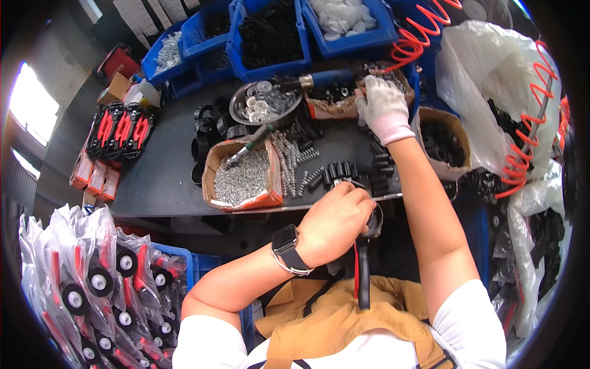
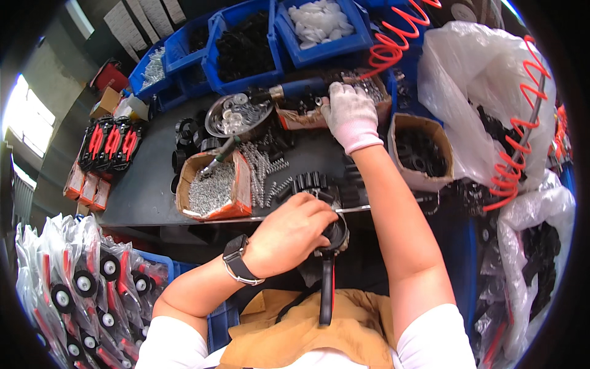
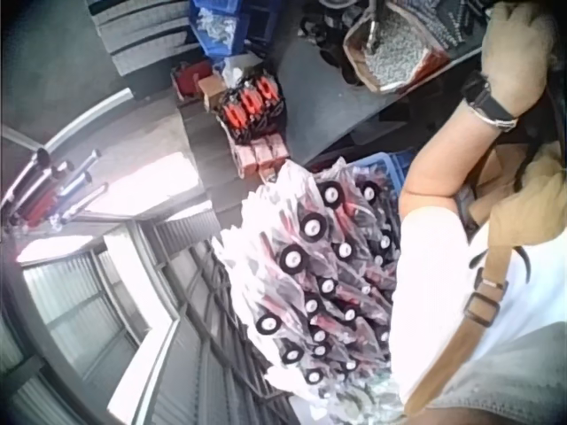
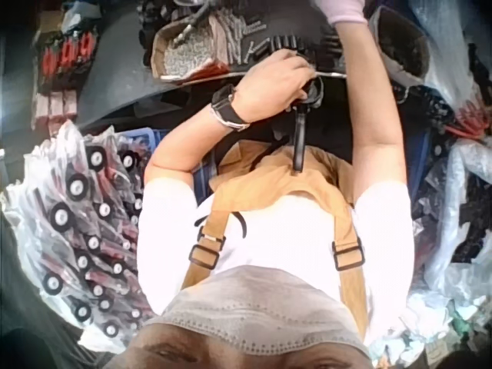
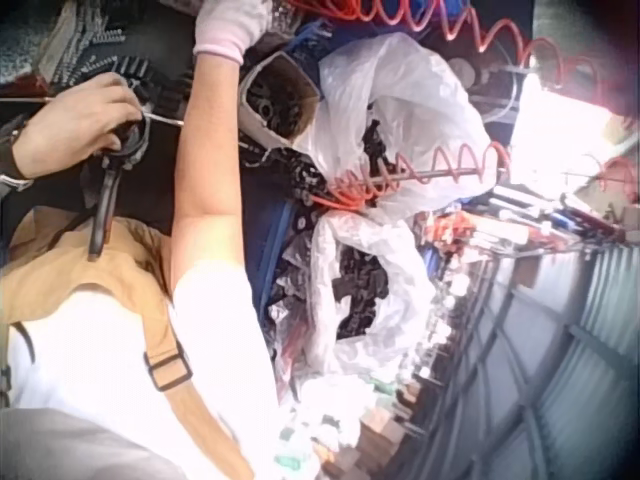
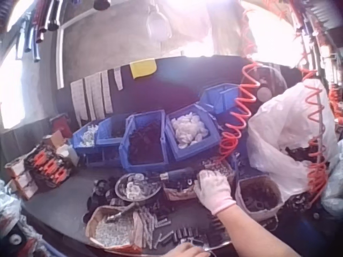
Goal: The person assembles mechanical components by applying adhesive from a caulking applicator, then securing screws and washers into a mechanical housing with an electric screwdriver.
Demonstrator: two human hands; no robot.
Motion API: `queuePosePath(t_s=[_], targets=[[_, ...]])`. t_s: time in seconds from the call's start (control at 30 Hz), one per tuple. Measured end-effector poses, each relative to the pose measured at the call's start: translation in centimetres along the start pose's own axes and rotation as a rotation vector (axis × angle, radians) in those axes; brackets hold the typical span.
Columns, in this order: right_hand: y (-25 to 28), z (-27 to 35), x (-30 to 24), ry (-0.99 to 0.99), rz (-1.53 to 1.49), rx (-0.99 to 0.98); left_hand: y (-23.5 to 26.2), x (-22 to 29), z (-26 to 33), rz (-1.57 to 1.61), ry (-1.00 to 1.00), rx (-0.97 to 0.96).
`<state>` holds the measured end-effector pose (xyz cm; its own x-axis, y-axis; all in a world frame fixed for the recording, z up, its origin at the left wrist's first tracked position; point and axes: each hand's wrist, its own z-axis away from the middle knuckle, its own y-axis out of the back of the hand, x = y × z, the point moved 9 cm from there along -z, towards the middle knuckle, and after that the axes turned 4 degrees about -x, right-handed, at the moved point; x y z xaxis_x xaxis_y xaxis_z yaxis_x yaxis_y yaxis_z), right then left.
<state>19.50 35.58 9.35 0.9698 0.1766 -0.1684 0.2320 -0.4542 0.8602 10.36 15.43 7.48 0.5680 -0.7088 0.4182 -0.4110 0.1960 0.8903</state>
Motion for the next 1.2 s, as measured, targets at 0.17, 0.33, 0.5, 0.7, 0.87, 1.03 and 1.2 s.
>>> queuePosePath(t_s=[0.17, 0.33, 0.5, 0.7, 0.87, 1.03, 1.2], targets=[[-3.4, -7.1, -5.2, 0.388, 0.056, -0.233, -1.2, -2.2, -0.6, 0.301, 0.112, 0.022], [-7.0, -7.5, -9.1, 0.525, 0.171, -0.581, -2.3, -3.2, -0.6, 0.446, 0.127, 0.108], [1.4, -2.9, -11.2, 0.662, 0.252, -0.241, -2.7, -3.5, 0.4, 0.472, 0.232, 0.216], [14.2, 12.3, -5.6, 0.176, -0.333, -0.943, -3.9, -4.2, 2.0, 0.611, 0.152, 0.139], [11.9, 21.1, 1.6, -0.177, -0.647, -0.946, -4.5, -3.3, 2.7, 0.61, 0.26, 0.309], [10.8, 20.5, 0.2, 0.03, -0.368, -0.965, -4.4, -3.4, 2.5, 0.622, 0.258, 0.271], [10.8, 19.0, 0.1, 0.122, -0.27, -0.984, -4.1, -3.2, 2.4, 0.649, 0.233, 0.27]])
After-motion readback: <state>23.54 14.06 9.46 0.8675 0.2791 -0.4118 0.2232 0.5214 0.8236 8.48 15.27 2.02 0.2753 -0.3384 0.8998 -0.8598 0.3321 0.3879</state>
